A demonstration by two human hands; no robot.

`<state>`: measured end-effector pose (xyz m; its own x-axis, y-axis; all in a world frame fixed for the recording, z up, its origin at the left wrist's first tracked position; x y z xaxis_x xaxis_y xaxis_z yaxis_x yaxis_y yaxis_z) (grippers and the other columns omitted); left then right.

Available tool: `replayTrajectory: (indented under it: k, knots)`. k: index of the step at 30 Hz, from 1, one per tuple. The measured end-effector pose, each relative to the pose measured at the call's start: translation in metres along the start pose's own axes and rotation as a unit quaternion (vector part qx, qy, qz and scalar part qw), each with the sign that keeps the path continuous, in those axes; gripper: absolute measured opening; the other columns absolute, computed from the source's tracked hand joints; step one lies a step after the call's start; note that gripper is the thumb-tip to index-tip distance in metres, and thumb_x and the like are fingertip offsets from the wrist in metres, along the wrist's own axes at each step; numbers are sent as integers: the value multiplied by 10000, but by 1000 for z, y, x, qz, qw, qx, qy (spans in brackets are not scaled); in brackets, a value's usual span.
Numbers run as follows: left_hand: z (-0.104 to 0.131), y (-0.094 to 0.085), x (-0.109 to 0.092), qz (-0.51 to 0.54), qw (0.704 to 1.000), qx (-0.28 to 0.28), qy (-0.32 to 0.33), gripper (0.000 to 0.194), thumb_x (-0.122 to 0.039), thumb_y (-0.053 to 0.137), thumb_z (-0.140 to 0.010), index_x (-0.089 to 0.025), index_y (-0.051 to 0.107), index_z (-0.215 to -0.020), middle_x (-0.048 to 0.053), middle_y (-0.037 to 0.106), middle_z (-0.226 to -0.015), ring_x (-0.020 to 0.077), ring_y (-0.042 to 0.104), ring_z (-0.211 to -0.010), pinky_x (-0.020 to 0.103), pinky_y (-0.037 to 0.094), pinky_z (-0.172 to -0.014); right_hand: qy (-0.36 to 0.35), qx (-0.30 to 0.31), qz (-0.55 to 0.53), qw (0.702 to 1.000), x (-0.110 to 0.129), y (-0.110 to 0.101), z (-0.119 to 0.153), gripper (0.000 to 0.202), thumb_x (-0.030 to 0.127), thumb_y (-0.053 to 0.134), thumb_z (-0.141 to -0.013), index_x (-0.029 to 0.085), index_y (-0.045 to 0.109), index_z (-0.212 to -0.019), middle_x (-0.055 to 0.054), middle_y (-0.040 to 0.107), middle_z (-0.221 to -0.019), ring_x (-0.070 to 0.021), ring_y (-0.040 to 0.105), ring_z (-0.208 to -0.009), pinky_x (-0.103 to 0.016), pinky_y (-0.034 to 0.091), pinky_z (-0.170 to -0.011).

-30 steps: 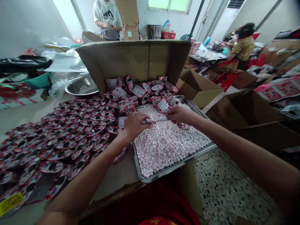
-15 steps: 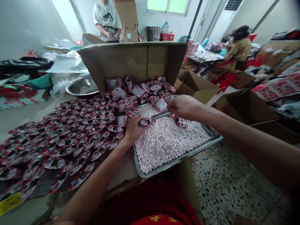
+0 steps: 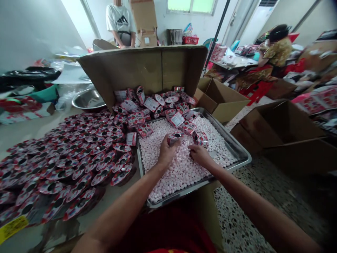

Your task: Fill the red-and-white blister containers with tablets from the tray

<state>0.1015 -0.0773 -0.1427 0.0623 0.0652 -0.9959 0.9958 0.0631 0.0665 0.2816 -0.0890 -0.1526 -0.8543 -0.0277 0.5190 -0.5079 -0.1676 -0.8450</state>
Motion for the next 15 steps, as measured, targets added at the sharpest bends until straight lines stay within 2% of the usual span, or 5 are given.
replayTrajectory:
  k: [4,7,9,12,15]
  knots:
    - [-12,-37,-31,-90,995,-17,47,441,-321,819,-668,-196,656,-1058,21,709,-1005,166,656,-886,255,498,-809,50,51,-192,979,-13,-3,-6,289,164,480,-667,164,714,-837,19,554,-585,-131,488,-577,-229,364,-560]
    - [-18,-72,-48,-205,976,-17,65,426,-345,819,-660,-197,679,-1034,17,714,-980,180,657,-891,267,492,-817,74,81,-306,946,-16,-30,-1,321,207,556,-622,151,715,-895,30,545,-603,-107,470,-553,-219,379,-542]
    - [-18,-85,-51,-264,963,1,61,417,-375,813,-669,-203,692,-1029,13,718,-955,185,655,-870,270,486,-799,59,97,-347,931,-6,-51,0,326,232,608,-608,152,717,-905,22,556,-630,-102,485,-567,-219,397,-554]
    - [-13,-88,-48,-286,955,48,63,395,-373,803,-680,-208,708,-1026,17,721,-952,187,654,-844,269,482,-771,25,101,-335,936,21,-78,-6,324,249,612,-635,158,717,-928,19,559,-625,-102,487,-562,-230,408,-567]
    - [-5,-82,-46,-260,961,77,60,391,-349,797,-685,-206,714,-1039,21,725,-962,187,656,-828,265,486,-754,-25,93,-200,975,48,-98,-18,318,231,549,-702,157,724,-956,24,561,-580,-106,473,-525,-238,371,-540]
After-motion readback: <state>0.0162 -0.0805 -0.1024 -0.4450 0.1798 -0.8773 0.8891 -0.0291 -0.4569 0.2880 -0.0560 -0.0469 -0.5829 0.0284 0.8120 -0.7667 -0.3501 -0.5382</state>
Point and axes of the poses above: each hand's wrist, its own z-axis away from the middle knuckle, its own y-axis out of the palm, x = y × z, the point moved 2 cm from there along -z, towards the middle knuckle
